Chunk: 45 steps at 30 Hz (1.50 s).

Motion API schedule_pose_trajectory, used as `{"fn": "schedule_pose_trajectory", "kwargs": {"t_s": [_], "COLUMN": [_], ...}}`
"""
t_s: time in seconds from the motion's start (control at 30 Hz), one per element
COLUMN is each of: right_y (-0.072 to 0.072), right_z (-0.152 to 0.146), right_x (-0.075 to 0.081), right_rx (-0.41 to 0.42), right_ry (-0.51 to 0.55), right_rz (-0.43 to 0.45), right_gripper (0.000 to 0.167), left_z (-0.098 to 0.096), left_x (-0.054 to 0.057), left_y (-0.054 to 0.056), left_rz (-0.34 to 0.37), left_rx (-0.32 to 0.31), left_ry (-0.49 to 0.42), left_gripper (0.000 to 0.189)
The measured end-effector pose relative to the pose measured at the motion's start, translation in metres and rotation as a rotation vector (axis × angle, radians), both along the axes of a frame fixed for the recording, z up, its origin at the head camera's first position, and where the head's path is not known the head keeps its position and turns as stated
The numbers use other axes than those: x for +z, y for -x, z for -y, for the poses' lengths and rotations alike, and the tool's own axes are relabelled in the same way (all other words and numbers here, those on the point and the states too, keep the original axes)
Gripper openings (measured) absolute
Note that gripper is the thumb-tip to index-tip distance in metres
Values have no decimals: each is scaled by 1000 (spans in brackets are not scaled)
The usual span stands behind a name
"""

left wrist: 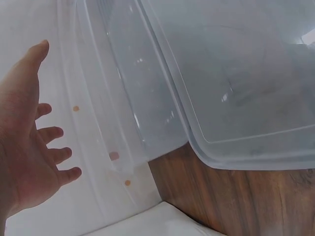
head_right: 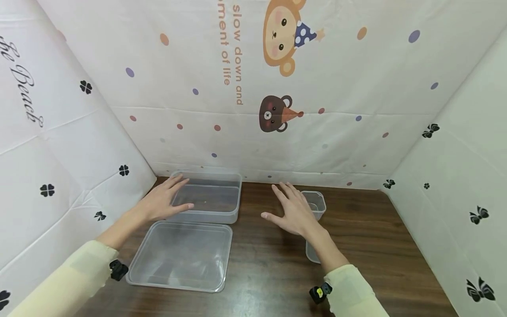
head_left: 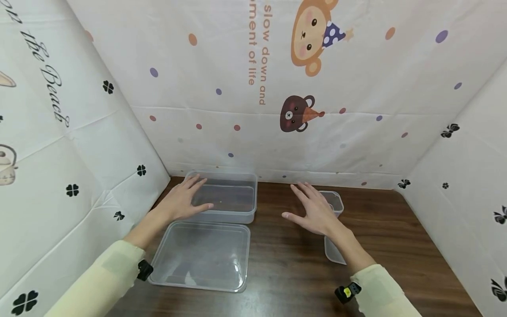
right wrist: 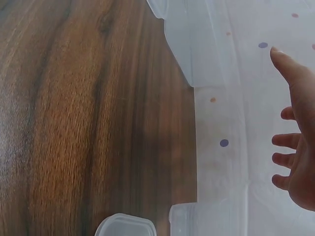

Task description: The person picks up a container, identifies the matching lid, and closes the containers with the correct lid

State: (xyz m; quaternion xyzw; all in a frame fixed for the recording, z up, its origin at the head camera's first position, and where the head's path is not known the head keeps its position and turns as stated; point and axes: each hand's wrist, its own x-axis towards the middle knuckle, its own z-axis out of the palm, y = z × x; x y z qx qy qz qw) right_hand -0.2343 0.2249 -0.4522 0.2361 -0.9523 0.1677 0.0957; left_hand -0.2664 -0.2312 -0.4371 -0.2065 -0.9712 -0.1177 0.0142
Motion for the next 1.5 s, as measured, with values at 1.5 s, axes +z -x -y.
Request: {"fn": "schedule_pose_trajectory", "kwargs": {"t_s": [1.5], "right_y": [-3], "right_z": [34], "right_x": [-17], "right_rx": [44], "right_ry": [41], "right_rz": [60], "right_gripper": [100], "left_z": [61], "left_x": [-16], "left_y": [-17], "left_rz": [36], "left_rx": [81], "left_ry": [2], "left_gripper": [103]}}
